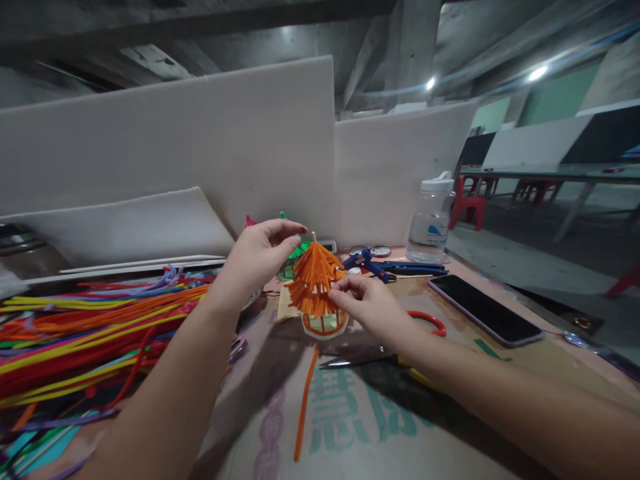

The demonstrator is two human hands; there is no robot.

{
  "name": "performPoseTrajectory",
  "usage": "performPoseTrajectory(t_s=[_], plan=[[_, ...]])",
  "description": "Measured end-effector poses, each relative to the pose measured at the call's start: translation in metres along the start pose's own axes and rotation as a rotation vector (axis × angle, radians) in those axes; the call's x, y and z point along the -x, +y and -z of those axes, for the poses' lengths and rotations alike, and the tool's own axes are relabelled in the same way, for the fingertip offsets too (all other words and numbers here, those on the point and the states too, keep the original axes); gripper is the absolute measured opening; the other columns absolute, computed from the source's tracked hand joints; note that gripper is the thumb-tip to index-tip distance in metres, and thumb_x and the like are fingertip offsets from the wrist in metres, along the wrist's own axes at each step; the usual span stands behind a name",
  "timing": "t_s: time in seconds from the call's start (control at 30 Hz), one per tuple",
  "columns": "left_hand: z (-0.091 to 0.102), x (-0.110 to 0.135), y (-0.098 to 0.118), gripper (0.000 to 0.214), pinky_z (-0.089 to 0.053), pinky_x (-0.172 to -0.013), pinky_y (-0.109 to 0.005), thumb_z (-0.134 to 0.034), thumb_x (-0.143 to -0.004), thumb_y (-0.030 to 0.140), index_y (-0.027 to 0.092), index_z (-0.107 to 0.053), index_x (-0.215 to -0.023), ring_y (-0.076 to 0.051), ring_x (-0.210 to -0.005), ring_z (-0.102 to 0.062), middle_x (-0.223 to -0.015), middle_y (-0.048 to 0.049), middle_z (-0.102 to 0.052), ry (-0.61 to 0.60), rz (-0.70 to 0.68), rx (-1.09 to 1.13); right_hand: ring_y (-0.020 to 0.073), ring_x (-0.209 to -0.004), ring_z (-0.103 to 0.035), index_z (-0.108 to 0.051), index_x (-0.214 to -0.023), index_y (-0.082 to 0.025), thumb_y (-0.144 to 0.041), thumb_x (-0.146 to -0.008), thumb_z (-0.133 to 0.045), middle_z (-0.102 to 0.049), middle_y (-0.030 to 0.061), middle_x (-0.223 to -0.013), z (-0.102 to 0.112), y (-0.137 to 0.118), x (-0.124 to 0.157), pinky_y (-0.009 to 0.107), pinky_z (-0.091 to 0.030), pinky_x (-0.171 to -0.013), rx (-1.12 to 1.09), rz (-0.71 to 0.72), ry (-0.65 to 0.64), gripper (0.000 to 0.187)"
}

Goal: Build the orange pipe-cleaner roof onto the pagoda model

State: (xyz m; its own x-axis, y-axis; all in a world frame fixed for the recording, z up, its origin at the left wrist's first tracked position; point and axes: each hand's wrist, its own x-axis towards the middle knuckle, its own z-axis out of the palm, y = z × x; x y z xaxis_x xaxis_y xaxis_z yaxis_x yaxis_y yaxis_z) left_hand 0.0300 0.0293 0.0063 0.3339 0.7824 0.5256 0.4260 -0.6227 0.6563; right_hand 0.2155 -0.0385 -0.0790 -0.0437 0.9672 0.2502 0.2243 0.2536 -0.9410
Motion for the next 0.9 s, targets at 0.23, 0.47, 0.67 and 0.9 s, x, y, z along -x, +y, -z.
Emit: performPoseTrajectory(t_s=[0.23, 0.47, 0.67, 0.9], plan=[[-0.006, 0.002, 0.006, 0.022, -0.049, -0.070, -0.026, -0.056, -0.085, 0.026, 0.018, -0.064, -0.104, -0.016, -0.082, -0.064, -0.095, -0.0046, -0.070, 0.057, -0.025, 0.016, 0.0125, -0.055, -0.043, -0.061, -0.076, -0.019, -0.041, -0.078, -0.060, -0.053, -0.0024, -0.063, 0.000, 0.001, -0.001, 0.026, -0.032, -0.054, 0.000, -0.008, -0.002, 0.022], [0.000, 0.002, 0.008, 0.022, -0.051, -0.075, -0.030, -0.059, -0.086, 0.028, 0.017, -0.064, -0.104, -0.018, -0.083, -0.065, -0.090, -0.0057, -0.069, 0.075, -0.030, -0.002, 0.0160, -0.065, -0.051, -0.060, -0.077, -0.019, -0.048, -0.076, -0.062, -0.058, 0.0009, -0.071, 0.000, 0.004, -0.001, 0.028, -0.038, -0.059, -0.069, 0.023, 0.042, 0.029], [0.003, 0.004, 0.011, 0.020, -0.053, -0.079, -0.033, -0.066, -0.081, 0.028, 0.019, -0.069, -0.098, -0.019, -0.082, -0.068, -0.091, -0.0051, -0.074, 0.074, 0.006, -0.014, 0.0171, -0.068, -0.055, -0.061, -0.079, -0.018, -0.049, -0.077, -0.062, -0.062, 0.0030, -0.075, 0.001, 0.011, -0.003, 0.028, -0.041, -0.061, -0.057, 0.024, 0.042, 0.030], [-0.003, 0.005, 0.009, 0.023, -0.052, -0.068, -0.030, -0.051, -0.086, 0.024, 0.017, -0.067, -0.102, -0.018, -0.076, -0.067, -0.083, -0.0042, -0.071, 0.045, 0.027, 0.012, 0.0212, -0.077, -0.063, -0.071, -0.084, -0.017, -0.048, -0.077, -0.063, -0.071, 0.0060, -0.081, 0.002, 0.004, -0.002, 0.031, -0.047, -0.067, -0.012, 0.038, 0.067, 0.033]])
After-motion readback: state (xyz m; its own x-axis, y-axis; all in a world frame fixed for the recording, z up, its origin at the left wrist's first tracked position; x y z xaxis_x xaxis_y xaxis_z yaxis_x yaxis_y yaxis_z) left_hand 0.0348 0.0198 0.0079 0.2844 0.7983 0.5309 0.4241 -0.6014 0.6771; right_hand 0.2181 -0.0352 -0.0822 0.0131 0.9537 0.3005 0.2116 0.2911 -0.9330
